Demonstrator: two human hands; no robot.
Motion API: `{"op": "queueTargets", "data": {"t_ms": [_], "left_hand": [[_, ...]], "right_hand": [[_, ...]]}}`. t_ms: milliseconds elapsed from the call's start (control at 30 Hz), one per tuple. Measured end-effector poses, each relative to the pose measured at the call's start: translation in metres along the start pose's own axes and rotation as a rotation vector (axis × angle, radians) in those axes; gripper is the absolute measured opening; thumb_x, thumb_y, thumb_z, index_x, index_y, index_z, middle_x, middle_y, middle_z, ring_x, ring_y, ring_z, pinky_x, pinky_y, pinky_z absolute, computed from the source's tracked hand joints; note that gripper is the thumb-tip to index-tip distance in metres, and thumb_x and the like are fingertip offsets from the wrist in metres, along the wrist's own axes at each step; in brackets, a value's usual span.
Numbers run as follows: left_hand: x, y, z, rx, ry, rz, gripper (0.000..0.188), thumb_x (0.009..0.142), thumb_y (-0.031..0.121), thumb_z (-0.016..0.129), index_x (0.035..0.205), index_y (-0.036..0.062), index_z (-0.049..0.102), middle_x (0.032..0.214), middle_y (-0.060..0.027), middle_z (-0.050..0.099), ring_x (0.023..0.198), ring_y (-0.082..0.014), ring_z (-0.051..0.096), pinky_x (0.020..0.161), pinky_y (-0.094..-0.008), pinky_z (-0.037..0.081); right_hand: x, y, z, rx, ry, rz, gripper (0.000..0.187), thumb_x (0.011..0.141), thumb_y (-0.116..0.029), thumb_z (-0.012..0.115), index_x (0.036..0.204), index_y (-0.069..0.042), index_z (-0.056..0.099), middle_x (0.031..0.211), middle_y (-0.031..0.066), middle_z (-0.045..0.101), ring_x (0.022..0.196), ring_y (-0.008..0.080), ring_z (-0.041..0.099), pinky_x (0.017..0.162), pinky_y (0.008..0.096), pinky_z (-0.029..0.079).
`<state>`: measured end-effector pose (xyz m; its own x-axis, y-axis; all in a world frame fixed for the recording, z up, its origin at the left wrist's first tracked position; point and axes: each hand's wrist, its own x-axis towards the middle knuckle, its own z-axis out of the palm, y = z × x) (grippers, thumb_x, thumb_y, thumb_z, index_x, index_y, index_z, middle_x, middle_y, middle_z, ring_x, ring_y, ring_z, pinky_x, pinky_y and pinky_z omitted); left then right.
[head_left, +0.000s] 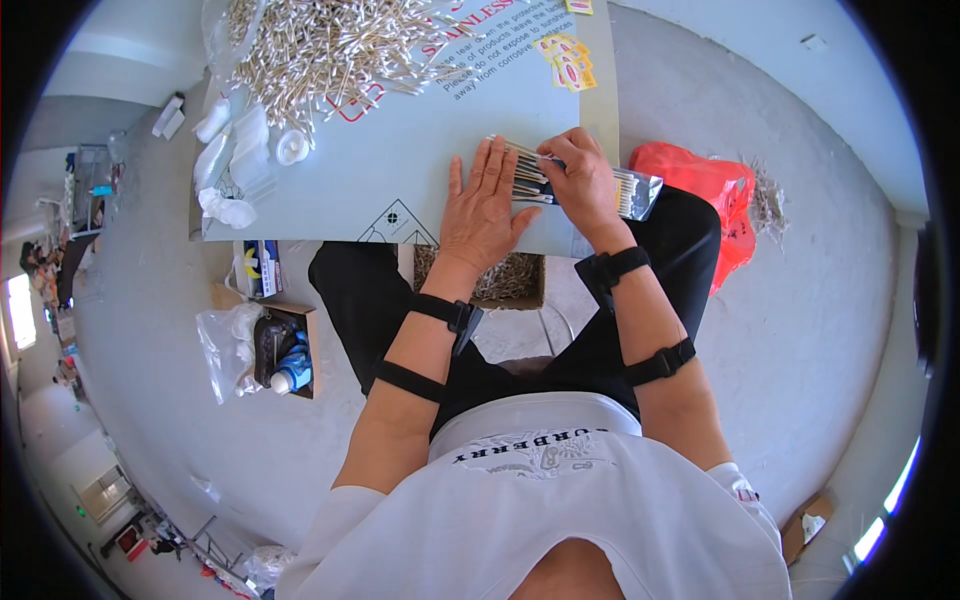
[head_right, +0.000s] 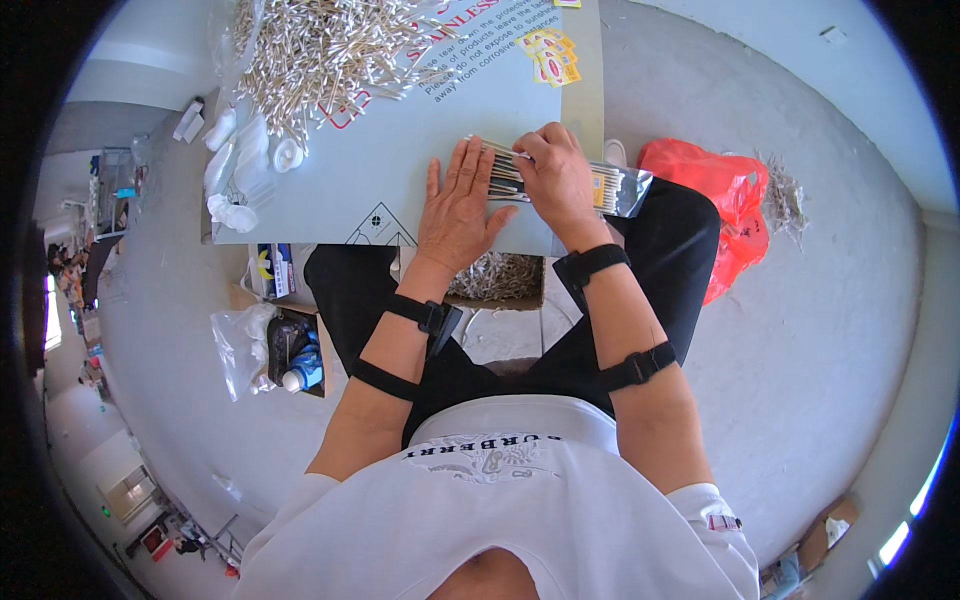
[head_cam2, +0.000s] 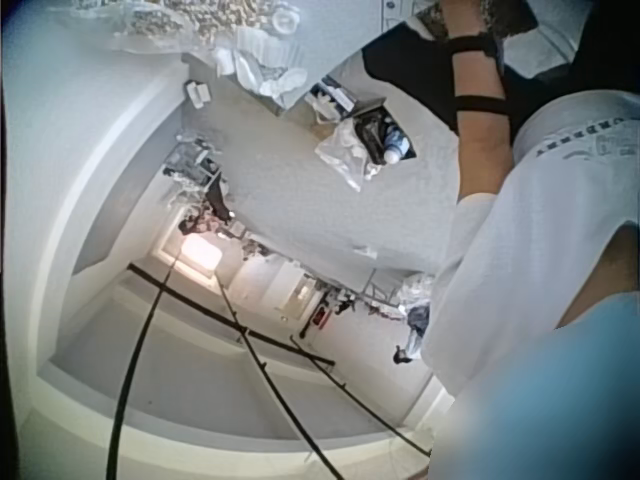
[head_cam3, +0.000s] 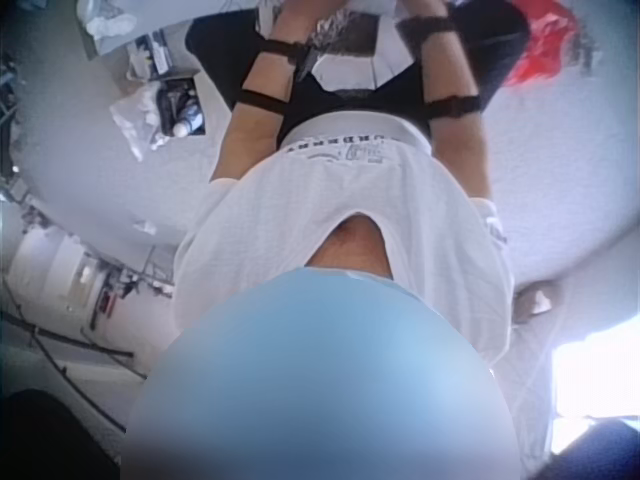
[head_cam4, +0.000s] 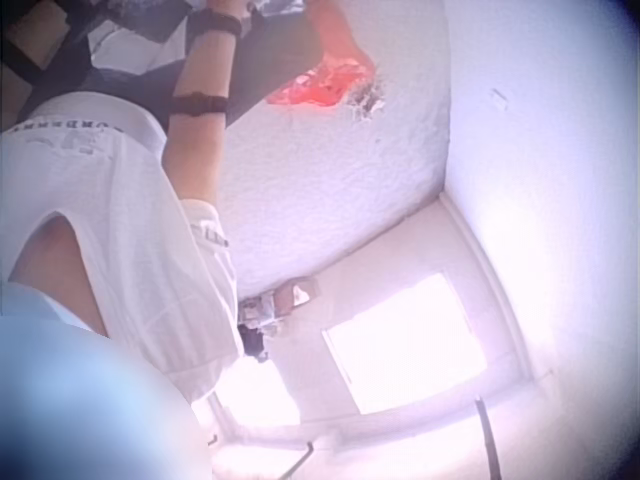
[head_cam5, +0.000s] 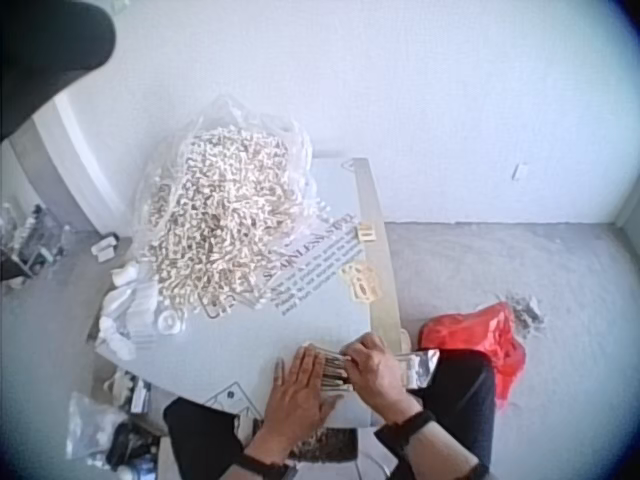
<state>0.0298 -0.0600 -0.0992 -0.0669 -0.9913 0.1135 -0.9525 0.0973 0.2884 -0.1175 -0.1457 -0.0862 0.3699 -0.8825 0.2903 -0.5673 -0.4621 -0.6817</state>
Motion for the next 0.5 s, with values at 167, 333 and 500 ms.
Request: {"op": "queueTargets", "data": {"t_ms": [167, 333, 500], "left_hand": [[-0.001, 0.001, -0.001, -0.009, 0.013, 0.007, 0.079, 0.088, 0.048, 0.057, 0.147, 0.003, 0.03, 0.156, -0.0141, 0.023, 0.145, -0.029, 0.019, 0.117, -0.052, 0.01], [-0.001, 0.001, -0.002, -0.008, 0.01, 0.017, 0.078, 0.088, 0.047, 0.057, 0.146, 0.0028, 0.032, 0.155, -0.014, 0.025, 0.145, -0.0306, 0.019, 0.117, -0.0523, 0.011], [0.0, -0.001, -0.001, -0.004, 0.035, 0.072, 0.075, 0.088, 0.047, 0.057, 0.145, 0.0039, 0.034, 0.155, -0.0143, 0.023, 0.146, -0.0307, 0.017, 0.117, -0.0524, 0.01]], "right_hand": [[0.01, 0.007, 0.009, -0.028, -0.043, -0.02, 0.003, 0.077, -0.01, 0.066, 0.079, -0.008, 0.067, 0.087, 0.0092, 0.058, 0.09, 0.0307, 0.058, 0.075, 0.0411, 0.05], [0.016, 0.011, 0.01, -0.098, -0.065, 0.001, 0.005, 0.078, -0.008, 0.061, 0.078, -0.01, 0.066, 0.088, 0.0092, 0.059, 0.091, 0.0305, 0.059, 0.075, 0.041, 0.051], [0.031, 0.012, 0.009, -0.216, -0.185, -0.059, 0.006, 0.079, -0.006, 0.058, 0.075, -0.005, 0.062, 0.085, 0.0123, 0.06, 0.086, 0.0343, 0.06, 0.072, 0.0437, 0.049]]}}
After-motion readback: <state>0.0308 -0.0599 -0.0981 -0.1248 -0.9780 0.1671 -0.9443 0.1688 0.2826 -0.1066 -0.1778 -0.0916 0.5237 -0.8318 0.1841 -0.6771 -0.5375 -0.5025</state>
